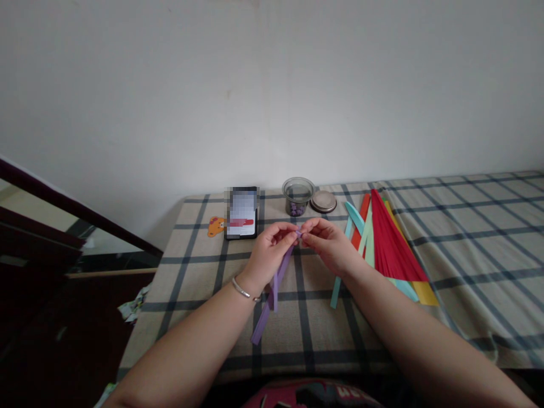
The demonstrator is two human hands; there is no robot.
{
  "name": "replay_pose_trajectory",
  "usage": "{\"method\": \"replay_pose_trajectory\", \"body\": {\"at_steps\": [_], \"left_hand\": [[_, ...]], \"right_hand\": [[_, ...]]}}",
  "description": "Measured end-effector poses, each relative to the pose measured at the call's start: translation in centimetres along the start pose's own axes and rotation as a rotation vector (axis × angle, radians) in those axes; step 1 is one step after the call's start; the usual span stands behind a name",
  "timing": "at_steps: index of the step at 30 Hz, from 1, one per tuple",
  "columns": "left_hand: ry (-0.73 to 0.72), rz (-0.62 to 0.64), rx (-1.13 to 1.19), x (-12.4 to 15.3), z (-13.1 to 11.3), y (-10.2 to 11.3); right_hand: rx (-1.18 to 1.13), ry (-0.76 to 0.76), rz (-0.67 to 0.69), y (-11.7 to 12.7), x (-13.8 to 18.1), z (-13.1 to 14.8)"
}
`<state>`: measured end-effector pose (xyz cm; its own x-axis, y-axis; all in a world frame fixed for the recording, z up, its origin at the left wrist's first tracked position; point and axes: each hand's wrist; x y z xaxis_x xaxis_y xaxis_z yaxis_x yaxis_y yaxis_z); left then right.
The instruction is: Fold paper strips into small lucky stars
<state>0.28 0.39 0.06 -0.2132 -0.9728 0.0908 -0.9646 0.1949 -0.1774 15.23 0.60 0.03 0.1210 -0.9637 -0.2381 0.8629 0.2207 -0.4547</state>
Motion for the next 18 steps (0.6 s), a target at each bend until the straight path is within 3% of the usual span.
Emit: {"method": "replay_pose_trajectory", "body": {"at_steps": [12, 18], "left_hand": [[0.065, -0.031, 0.025, -0.3, 0.3, 0.14], [0.045, -0.049, -0.089, -0.27, 0.26, 0.28]], "right_hand": [[0.227, -0.057, -0.058, -0.41, 0.03, 0.44], [0.138, -0.094, -0.09, -0.47, 0.01, 0.63]]}}
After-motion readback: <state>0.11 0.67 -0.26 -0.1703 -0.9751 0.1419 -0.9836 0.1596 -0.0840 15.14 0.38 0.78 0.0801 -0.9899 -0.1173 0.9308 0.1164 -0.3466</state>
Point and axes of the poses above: each hand's wrist, its own x-axis away from the middle knuckle, its own y-axis out of the back of the hand, z = x × y, and after that the axes turned 12 degrees about y, right-handed
